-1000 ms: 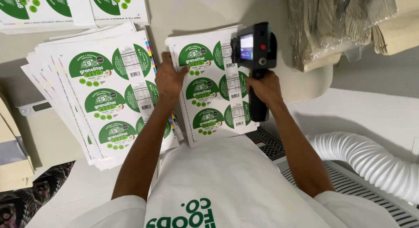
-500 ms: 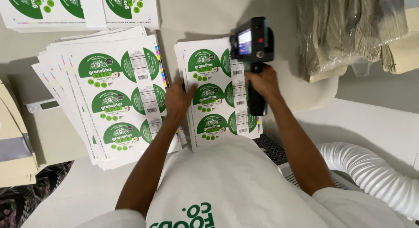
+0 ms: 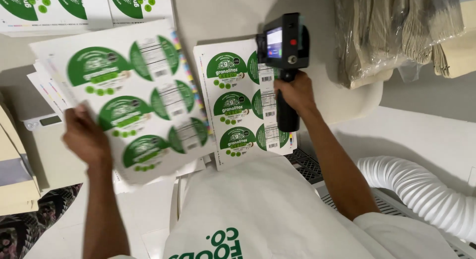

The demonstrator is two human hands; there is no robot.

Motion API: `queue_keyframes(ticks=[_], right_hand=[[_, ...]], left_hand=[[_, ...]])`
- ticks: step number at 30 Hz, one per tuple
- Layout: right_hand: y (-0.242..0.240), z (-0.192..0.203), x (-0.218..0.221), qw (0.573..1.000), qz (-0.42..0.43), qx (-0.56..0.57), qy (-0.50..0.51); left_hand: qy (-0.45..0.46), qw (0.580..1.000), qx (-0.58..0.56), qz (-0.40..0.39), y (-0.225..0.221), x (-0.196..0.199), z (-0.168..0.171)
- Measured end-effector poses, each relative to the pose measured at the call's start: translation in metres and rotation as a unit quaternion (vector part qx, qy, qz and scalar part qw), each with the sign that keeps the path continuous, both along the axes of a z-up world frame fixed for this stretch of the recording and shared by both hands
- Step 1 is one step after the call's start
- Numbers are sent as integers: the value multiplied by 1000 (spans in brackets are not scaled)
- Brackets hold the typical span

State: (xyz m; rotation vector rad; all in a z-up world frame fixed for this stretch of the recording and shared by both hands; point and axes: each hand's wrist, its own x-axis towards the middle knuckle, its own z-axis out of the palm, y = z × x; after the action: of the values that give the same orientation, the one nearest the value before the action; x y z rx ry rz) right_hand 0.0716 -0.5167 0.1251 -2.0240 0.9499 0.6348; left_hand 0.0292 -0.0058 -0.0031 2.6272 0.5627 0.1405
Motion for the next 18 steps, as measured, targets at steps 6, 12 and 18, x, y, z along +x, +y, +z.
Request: queue_keyframes(ticks=[6, 12, 18], right_hand=[[30, -9, 7, 997, 58, -25, 39], [5, -16, 6, 1000, 2, 1, 20], [-23, 26, -12, 997, -61, -53, -4]], left_hand=[[-32, 983, 178, -43, -37, 49, 36], [18, 942, -7, -334, -213, 109, 26], [52, 926, 68, -366, -251, 135, -6]])
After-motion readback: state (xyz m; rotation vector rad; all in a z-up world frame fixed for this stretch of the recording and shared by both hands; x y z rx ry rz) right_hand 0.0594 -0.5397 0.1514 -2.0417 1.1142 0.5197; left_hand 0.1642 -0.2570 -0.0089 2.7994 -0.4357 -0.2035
